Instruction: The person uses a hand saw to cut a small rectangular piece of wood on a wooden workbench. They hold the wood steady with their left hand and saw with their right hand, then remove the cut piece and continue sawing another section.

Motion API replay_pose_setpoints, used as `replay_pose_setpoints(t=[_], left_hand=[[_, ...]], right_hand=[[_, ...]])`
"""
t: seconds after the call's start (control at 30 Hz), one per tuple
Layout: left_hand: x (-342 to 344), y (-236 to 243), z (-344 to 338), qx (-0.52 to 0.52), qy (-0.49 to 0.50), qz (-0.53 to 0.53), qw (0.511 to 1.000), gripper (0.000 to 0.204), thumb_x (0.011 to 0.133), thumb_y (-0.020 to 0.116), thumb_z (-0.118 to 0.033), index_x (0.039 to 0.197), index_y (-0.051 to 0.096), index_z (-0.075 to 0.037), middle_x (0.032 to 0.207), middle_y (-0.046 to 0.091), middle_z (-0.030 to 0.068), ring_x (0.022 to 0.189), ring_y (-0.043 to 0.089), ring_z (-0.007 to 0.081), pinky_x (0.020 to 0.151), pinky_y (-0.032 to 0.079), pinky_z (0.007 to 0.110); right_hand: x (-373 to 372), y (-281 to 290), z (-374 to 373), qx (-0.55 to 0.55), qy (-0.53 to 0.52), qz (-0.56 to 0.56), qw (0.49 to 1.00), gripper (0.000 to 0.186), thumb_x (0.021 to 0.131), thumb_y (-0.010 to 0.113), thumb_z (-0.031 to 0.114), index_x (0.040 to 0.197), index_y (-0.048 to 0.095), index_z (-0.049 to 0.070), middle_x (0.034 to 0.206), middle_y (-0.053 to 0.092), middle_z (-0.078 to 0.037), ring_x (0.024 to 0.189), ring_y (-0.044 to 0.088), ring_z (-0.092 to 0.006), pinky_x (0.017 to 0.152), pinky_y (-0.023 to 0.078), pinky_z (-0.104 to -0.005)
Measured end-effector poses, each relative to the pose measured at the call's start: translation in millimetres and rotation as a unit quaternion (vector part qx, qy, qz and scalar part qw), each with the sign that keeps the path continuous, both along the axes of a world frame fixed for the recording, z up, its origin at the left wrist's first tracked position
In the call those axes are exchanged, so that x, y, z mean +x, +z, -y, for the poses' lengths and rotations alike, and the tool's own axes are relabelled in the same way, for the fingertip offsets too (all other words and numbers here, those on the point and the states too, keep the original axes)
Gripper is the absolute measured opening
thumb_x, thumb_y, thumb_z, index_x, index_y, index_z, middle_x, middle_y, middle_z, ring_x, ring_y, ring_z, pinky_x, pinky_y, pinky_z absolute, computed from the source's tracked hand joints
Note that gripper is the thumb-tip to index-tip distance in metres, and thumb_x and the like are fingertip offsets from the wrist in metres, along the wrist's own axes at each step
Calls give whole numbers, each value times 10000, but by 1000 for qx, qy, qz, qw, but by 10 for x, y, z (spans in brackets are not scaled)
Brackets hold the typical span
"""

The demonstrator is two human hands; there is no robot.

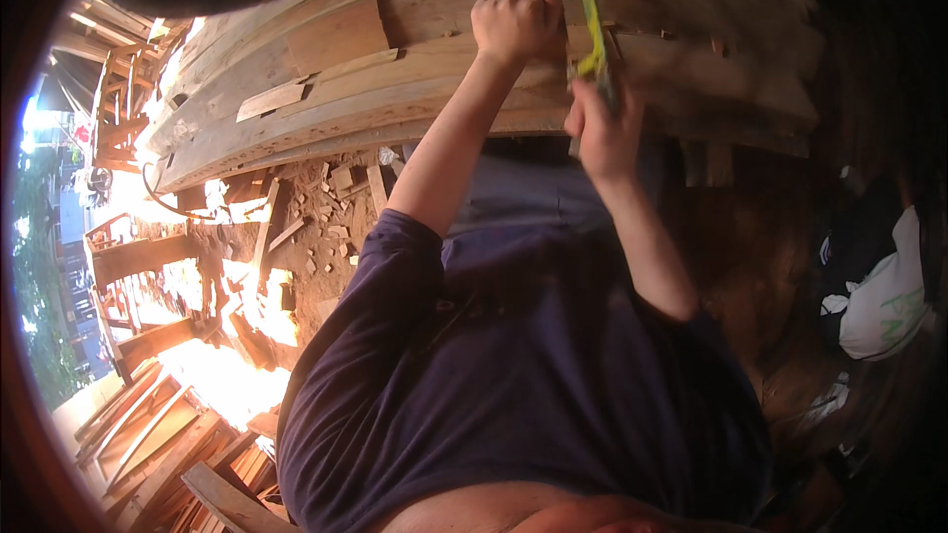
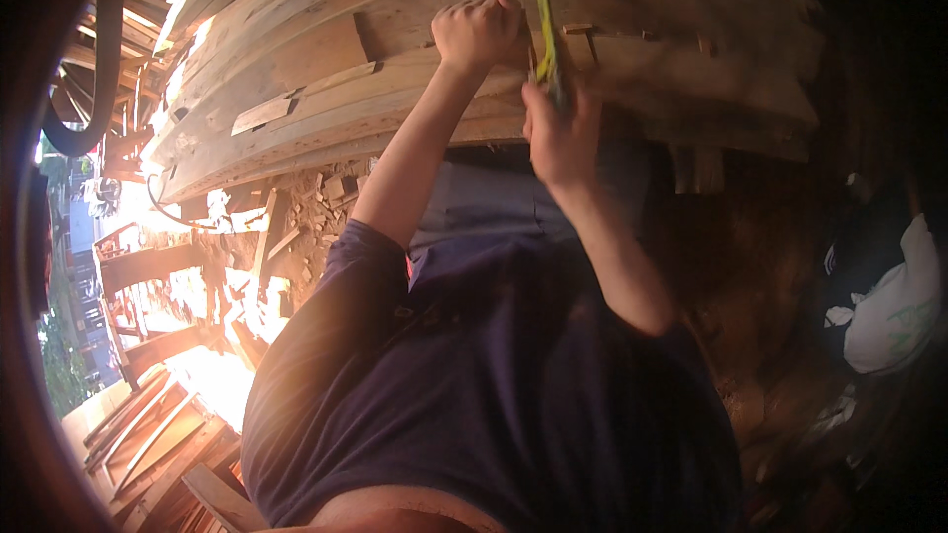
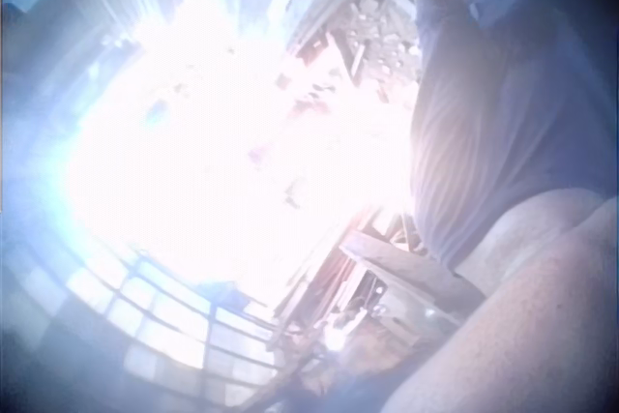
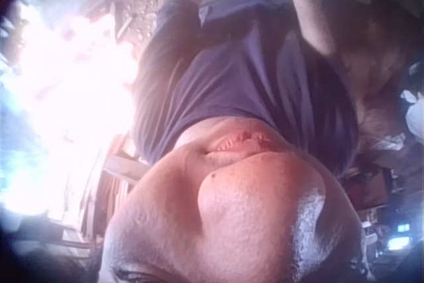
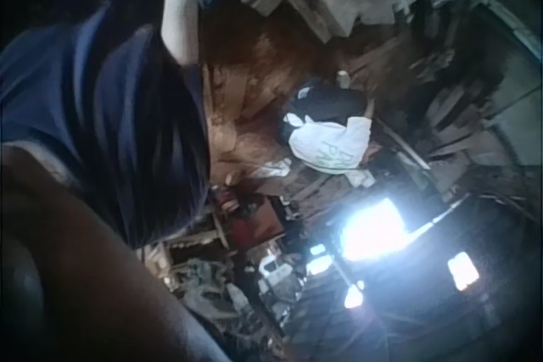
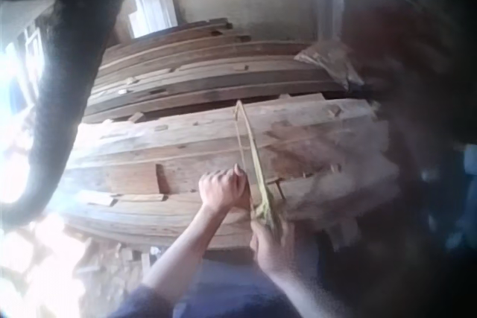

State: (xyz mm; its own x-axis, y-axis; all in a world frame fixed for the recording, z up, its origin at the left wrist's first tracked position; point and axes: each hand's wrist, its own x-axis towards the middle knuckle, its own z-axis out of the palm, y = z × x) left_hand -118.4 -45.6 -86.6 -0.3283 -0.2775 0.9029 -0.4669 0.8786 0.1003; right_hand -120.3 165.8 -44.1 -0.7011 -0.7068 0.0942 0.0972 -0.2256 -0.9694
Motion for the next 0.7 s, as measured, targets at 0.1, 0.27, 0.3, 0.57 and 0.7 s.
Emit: replay_pose_setpoints(t=[0.1,0.27,0.3,0.57,0.7], left_hand=[[-43,-12,90,7,32,18,999,437,917,668,-243,494,585,-174,485,609,60,428,619,265,460,463,405],[2,-39,-69,8,-13,-7,1000,432,915,664,-223,494,575,-186,498,608,34,444,616,253,456,445,401],[28,-48,-118,-2,-26,-7,1000,428,913,665,-221,496,573,-187,501,607,28,448,615,251,457,443,400],[70,-50,67,-15,-9,-11,1000,414,906,666,-215,505,569,-188,510,608,10,458,618,243,473,459,399],[7,-44,159,-4,19,6,1000,425,916,663,-218,502,576,-182,508,615,19,473,635,250,484,470,403]], right_hand=[[281,-60,-353,38,10,26,999,112,1040,671,149,1020,623,50,727,573,28,552,505,-40,484,405,-236],[266,-130,-507,9,-7,16,1000,106,1055,606,94,987,611,13,629,496,6,522,458,-70,496,371,-270],[195,-122,-434,0,-10,15,1000,112,1056,608,96,980,610,14,631,497,6,525,454,-69,498,368,-272],[-19,55,64,-11,31,49,998,111,1031,671,145,1036,633,41,687,536,31,541,477,-41,496,388,-247],[385,-66,-407,25,-3,1,1000,108,1030,632,92,1084,640,-2,622,504,12,498,450,-64,481,370,-264]])
